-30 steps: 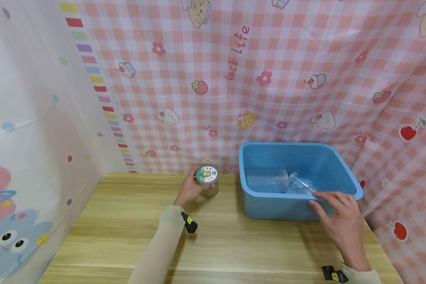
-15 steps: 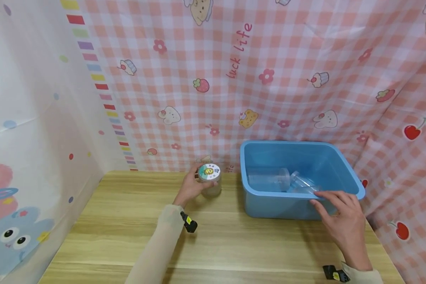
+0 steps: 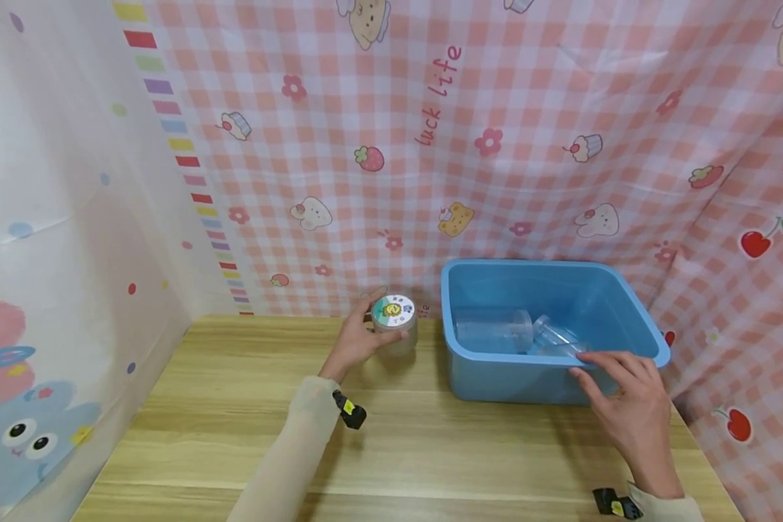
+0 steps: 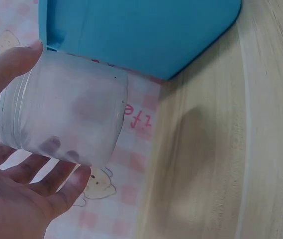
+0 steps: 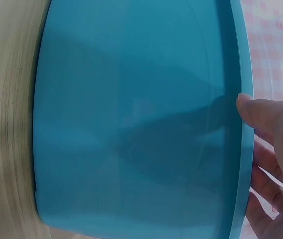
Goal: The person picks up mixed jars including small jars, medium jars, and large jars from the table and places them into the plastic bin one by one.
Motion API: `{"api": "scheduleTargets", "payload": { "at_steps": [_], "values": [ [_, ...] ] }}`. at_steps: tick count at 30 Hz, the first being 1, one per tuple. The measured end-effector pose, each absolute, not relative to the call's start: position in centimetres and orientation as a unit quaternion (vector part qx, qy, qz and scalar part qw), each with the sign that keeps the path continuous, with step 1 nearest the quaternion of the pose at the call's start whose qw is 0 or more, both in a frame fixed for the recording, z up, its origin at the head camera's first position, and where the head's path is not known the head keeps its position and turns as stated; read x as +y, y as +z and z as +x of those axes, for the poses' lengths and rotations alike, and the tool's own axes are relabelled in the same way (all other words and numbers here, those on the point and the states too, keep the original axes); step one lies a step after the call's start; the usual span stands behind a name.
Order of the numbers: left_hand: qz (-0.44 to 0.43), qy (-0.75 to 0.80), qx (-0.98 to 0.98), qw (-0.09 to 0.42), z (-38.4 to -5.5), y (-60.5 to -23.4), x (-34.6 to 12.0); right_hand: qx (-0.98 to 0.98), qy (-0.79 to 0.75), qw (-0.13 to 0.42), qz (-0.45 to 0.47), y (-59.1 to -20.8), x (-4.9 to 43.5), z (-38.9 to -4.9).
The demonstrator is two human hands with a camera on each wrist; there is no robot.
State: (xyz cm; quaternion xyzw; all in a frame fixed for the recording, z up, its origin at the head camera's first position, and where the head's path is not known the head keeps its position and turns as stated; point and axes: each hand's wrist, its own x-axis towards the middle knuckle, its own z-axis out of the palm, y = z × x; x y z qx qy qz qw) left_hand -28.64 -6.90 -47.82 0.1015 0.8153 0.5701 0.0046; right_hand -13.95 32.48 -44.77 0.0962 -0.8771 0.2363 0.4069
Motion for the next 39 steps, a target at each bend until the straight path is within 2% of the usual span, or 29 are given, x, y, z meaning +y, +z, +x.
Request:
{"api": "scheduleTargets", "payload": {
  "at_steps": [8,22,39],
  "values": [
    [0.09,0.575,0.813,0.006,-28.5,-46.4,-6.6,-0.876,0.236,0.408,0.098,-44.8,32.6,-14.0],
    [0.138,0.582,0.801,-0.022,-28.3,-43.6,-5.9,-0.875,0.236,0.411,0.099,-44.8,32.7,-14.1],
    [0.149,0.599,0.786,-0.027,-28.0,-41.0,-5.5,-0.875,0.236,0.411,0.103,-44.9,32.7,-14.1]
  ]
}}
